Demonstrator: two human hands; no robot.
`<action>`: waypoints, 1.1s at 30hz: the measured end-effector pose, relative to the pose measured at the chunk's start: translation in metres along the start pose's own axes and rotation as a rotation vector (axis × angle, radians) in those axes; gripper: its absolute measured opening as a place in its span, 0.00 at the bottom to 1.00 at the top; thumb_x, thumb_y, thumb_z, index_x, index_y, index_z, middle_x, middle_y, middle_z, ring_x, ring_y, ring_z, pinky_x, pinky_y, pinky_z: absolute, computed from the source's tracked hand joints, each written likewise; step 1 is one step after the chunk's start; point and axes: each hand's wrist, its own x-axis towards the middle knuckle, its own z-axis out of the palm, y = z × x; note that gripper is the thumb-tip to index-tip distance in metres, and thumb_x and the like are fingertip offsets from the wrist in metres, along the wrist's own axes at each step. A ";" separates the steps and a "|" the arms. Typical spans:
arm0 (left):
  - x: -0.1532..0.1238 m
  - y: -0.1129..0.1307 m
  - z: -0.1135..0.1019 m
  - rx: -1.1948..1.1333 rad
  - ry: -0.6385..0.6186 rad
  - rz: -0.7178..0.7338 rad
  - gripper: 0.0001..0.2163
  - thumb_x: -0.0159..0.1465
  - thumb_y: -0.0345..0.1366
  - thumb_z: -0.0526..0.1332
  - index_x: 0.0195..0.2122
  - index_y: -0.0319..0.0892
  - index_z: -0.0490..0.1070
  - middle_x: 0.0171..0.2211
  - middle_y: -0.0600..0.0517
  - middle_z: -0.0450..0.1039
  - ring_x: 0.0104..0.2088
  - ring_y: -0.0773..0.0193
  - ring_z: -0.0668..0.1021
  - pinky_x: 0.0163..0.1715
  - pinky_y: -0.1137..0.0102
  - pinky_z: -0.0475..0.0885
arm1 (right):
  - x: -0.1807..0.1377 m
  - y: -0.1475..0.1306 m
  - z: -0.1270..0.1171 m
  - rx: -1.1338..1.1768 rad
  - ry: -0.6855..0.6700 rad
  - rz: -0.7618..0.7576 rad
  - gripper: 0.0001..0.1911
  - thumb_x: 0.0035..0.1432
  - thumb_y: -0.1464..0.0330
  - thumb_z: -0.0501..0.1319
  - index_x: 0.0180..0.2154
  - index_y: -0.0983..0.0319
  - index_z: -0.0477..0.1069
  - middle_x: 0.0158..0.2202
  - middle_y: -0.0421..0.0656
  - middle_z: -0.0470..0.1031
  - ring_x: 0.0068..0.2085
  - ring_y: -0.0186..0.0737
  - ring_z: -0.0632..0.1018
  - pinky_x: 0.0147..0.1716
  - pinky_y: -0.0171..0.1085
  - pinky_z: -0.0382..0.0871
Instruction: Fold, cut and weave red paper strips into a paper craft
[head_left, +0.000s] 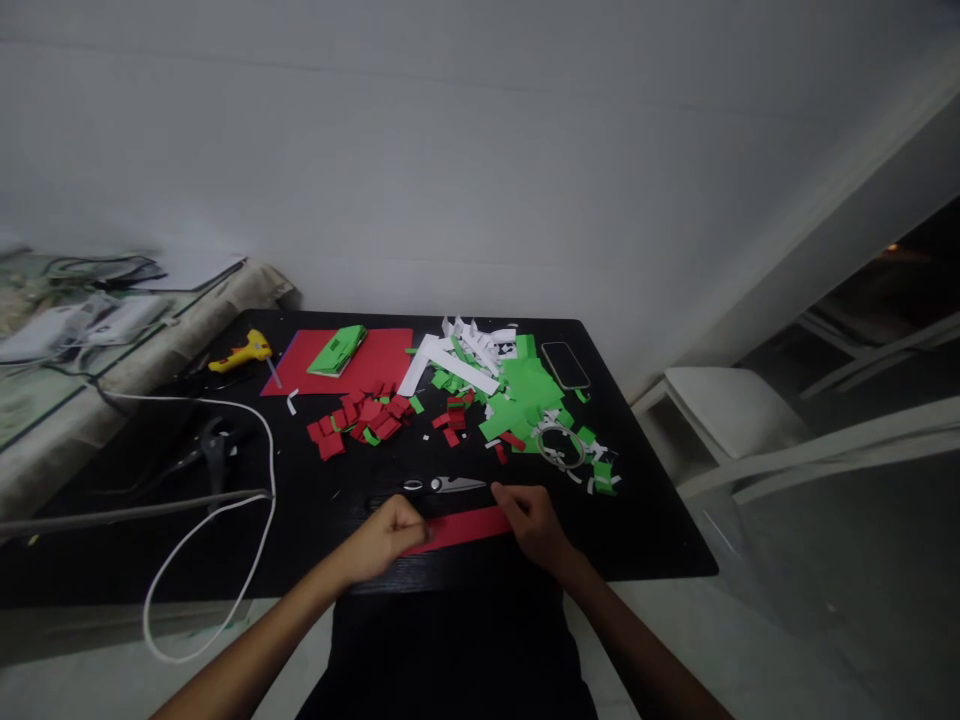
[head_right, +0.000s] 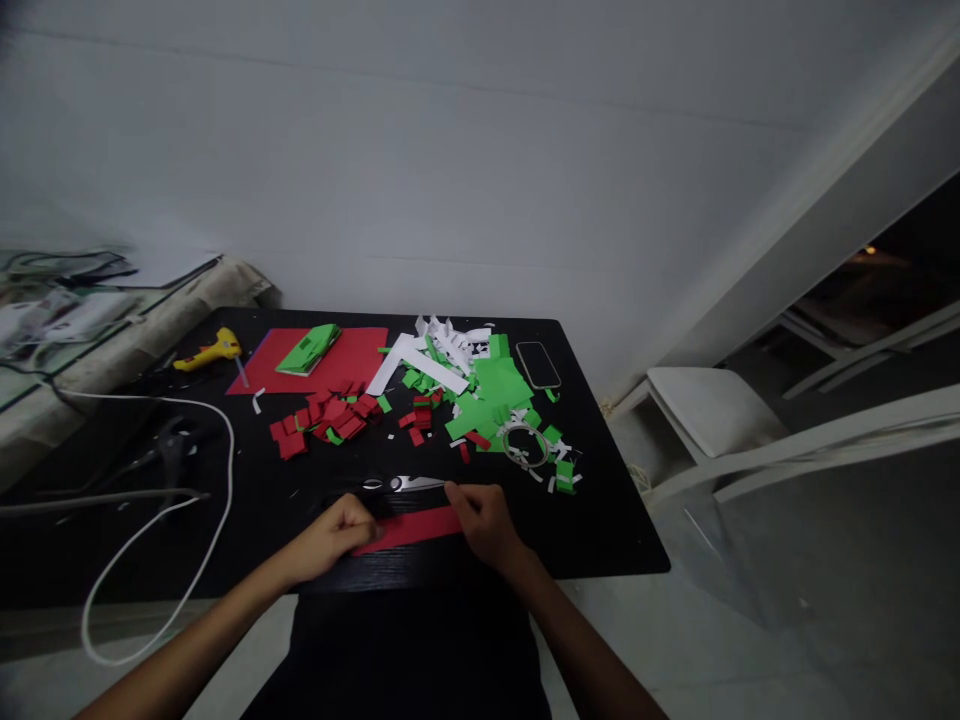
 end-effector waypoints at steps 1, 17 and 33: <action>-0.003 0.001 0.000 0.000 0.010 -0.007 0.24 0.61 0.41 0.59 0.16 0.45 0.44 0.17 0.61 0.39 0.20 0.73 0.46 0.22 0.68 0.42 | 0.000 0.000 0.000 0.001 0.000 0.001 0.29 0.68 0.53 0.54 0.20 0.57 0.46 0.21 0.35 0.46 0.23 0.31 0.53 0.24 0.38 0.46; -0.003 0.003 0.017 -0.014 0.227 -0.031 0.27 0.61 0.52 0.58 0.16 0.46 0.43 0.17 0.61 0.38 0.20 0.73 0.46 0.21 0.70 0.42 | 0.006 0.002 0.000 0.032 0.081 0.035 0.28 0.64 0.54 0.57 0.20 0.57 0.46 0.21 0.34 0.47 0.24 0.31 0.54 0.24 0.37 0.48; -0.005 -0.005 0.016 -0.021 0.244 0.042 0.31 0.63 0.58 0.60 0.16 0.46 0.44 0.17 0.62 0.40 0.20 0.74 0.46 0.21 0.70 0.44 | 0.003 -0.002 -0.001 0.008 0.141 0.002 0.28 0.63 0.53 0.57 0.19 0.57 0.46 0.21 0.34 0.47 0.24 0.31 0.54 0.25 0.36 0.49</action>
